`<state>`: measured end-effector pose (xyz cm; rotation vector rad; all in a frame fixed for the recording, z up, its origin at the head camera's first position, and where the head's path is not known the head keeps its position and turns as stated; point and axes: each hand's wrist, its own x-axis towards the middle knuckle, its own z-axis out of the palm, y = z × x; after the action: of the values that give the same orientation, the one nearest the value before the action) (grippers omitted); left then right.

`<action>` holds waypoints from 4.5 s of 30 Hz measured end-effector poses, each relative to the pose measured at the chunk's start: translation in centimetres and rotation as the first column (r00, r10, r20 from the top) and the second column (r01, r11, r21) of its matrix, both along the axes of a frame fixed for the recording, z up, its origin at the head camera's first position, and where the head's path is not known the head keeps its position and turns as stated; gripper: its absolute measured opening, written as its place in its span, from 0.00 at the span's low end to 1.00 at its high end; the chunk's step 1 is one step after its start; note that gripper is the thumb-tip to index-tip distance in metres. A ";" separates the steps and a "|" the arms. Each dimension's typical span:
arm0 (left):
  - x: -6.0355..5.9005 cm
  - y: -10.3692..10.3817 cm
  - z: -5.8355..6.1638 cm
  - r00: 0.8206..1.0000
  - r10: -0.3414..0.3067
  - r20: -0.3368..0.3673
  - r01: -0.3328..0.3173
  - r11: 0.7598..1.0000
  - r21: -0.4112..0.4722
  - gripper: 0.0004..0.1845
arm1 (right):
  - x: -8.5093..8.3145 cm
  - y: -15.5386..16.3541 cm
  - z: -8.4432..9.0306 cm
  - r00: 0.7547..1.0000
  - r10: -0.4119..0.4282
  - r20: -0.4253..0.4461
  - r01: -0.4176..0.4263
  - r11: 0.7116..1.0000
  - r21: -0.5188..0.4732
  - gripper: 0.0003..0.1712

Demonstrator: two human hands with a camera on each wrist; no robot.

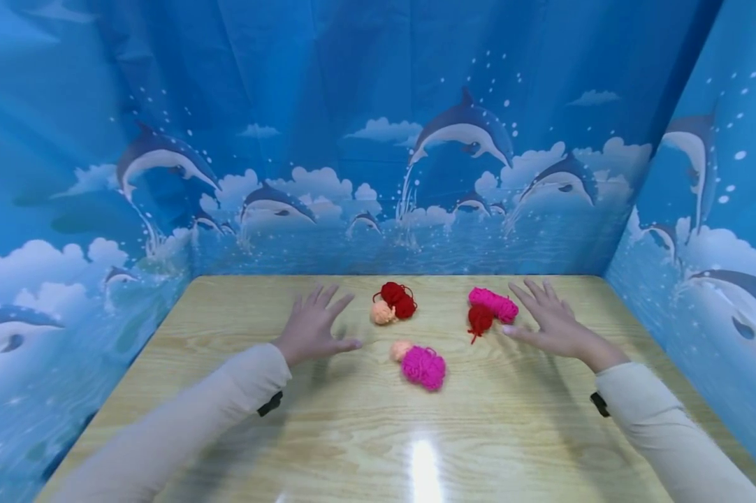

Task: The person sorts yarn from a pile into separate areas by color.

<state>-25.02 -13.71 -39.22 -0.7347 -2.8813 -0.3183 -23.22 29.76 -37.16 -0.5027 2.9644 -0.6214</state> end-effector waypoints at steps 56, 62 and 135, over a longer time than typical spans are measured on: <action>2.5 11.3 -4.5 0.896 -0.420 0.146 0.398 0.904 0.160 0.27 | -5.0 1.0 -5.1 0.999 0.013 0.035 -0.008 0.990 -0.140 0.43; 2.4 11.3 -4.9 0.899 -0.424 0.112 0.406 0.901 0.151 0.26 | -5.6 0.5 -5.2 1.000 -0.001 0.028 0.005 0.988 -0.151 0.41; 1.9 11.4 -5.7 0.911 -0.375 0.169 0.321 0.905 0.278 0.23 | -4.2 0.8 -2.5 0.966 -0.231 -0.113 0.217 0.969 -0.120 0.25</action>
<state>-23.09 -2.36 -44.92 -1.2390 -2.8128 -0.8329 -27.46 30.61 -39.71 -0.2204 3.1486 -0.8005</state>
